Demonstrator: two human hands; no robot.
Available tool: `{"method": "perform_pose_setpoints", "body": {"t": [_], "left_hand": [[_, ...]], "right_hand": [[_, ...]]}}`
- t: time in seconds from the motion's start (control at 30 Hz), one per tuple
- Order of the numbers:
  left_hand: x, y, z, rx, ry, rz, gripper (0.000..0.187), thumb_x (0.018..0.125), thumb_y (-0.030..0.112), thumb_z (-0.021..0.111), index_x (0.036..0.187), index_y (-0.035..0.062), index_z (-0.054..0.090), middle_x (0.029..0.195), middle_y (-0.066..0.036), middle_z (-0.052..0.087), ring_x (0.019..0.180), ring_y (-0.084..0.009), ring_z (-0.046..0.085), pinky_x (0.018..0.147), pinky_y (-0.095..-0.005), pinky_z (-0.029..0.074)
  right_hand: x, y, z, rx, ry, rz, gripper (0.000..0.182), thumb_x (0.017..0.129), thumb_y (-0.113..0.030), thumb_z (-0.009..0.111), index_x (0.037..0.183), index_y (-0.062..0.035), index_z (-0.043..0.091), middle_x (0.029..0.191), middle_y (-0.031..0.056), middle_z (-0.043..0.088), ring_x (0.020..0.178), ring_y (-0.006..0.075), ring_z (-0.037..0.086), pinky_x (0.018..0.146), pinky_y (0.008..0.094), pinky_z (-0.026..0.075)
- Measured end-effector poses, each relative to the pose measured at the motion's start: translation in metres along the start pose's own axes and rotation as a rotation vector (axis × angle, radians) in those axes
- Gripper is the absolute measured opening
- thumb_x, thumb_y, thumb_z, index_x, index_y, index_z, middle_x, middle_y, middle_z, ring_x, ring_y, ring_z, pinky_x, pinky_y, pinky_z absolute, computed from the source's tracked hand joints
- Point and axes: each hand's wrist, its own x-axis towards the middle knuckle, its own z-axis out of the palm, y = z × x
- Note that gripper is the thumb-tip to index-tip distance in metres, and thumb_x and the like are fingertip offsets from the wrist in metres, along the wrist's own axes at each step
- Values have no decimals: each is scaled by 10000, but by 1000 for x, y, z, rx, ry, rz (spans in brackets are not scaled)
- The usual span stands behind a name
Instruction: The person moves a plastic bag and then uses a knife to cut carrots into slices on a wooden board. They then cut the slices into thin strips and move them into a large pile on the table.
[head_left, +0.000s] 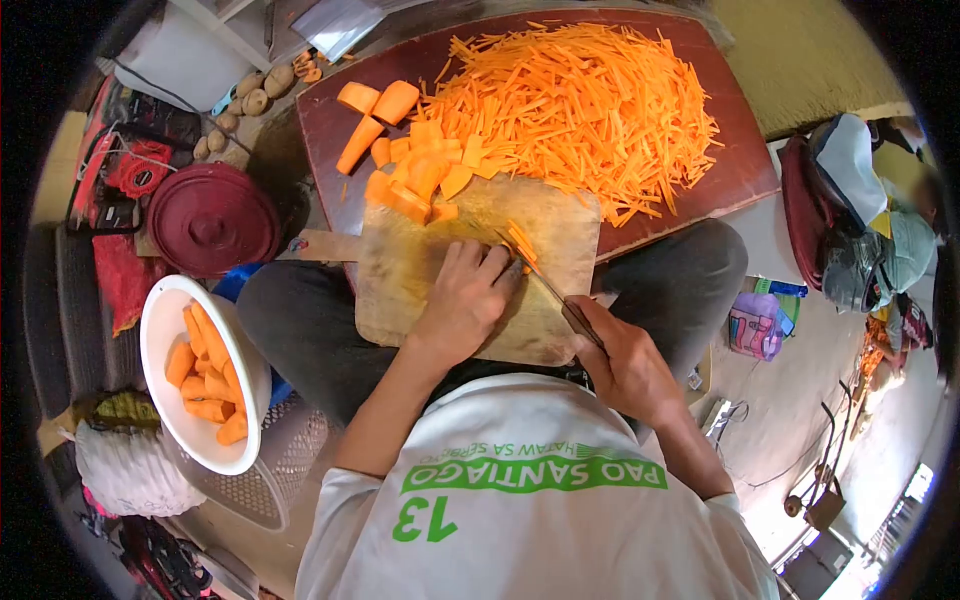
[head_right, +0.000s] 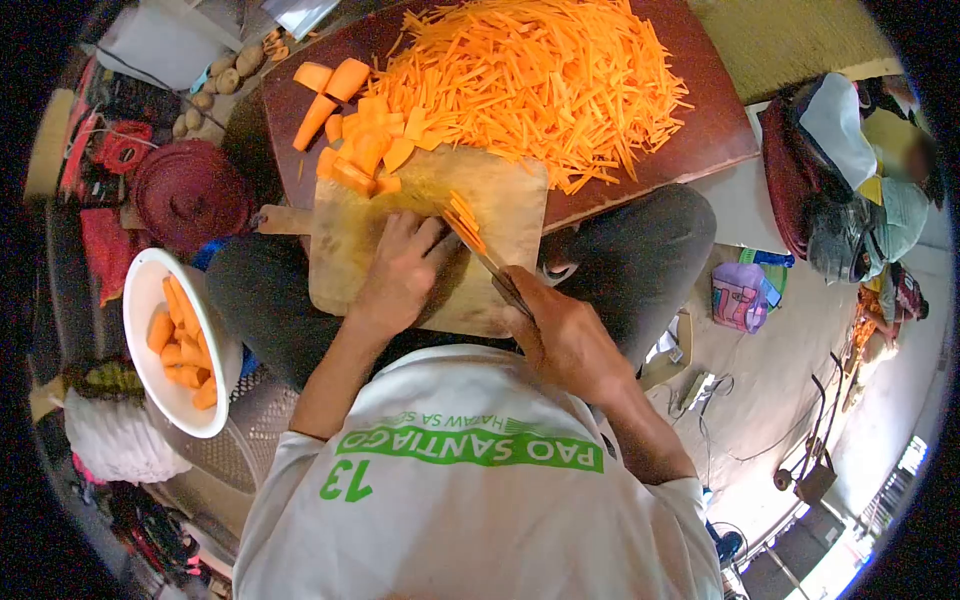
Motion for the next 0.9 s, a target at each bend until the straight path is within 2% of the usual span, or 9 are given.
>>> {"method": "perform_pose_setpoints", "body": {"t": [0.07,0.17,0.27,0.37,0.57,0.67,0.77,0.9], "left_hand": [[-1,-1,5,1,7,11,334,911,122,647,1187,-33,750,1141,-150,641,1061,-368,587,958,-484,495],[-2,-1,8,-20,14,3,339,915,108,637,1196,-49,740,1140,-158,638,1079,-369,591,973,-480,497],[-1,1,-1,-42,7,7,326,910,107,644,1176,-55,741,1141,-163,640,1078,-363,591,971,-469,499],[-3,-1,2,-64,62,15,311,903,108,655,1151,-57,745,1111,-154,640,1057,-354,590,953,-462,502],[1,-1,2,-24,61,19,282,895,108,668,1116,-45,756,1069,-133,643,1021,-345,590,911,-462,505],[0,0,-2,-11,32,14,281,893,107,670,1116,-40,759,1058,-134,643,1021,-346,592,919,-462,507],[-1,-2,-1,-82,65,20,276,895,103,668,1111,-43,757,1050,-134,641,1020,-345,595,930,-462,507],[0,-1,4,-37,57,-3,279,897,101,667,1114,-51,755,1060,-144,641,1024,-348,602,938,-462,509]], "right_hand": [[4,13,13,-18,46,-29,457,1035,-117,664,1450,21,534,1090,327,721,1031,509,720,845,550,589],[29,4,6,-1,-55,27,489,1034,-127,662,1475,33,524,1154,337,715,1073,507,722,879,537,602],[18,2,2,-41,-37,4,502,1033,-131,658,1487,31,519,1155,343,714,1067,515,720,880,542,601],[0,-4,-2,-23,-1,-25,495,1032,-133,656,1480,30,522,1097,332,721,1024,515,721,845,556,594],[30,0,12,-9,-19,19,502,1030,-121,659,1486,32,518,1142,334,717,1075,510,721,888,545,598],[21,-11,4,-1,-20,26,401,1051,-52,642,1431,50,564,1105,304,727,994,503,722,838,485,582],[0,-11,0,4,1,17,411,1050,-67,652,1436,41,563,1095,302,725,975,502,720,825,483,578],[12,7,13,1,-27,37,497,1016,-70,669,1482,27,527,1158,327,719,1063,500,725,875,525,597]]}}
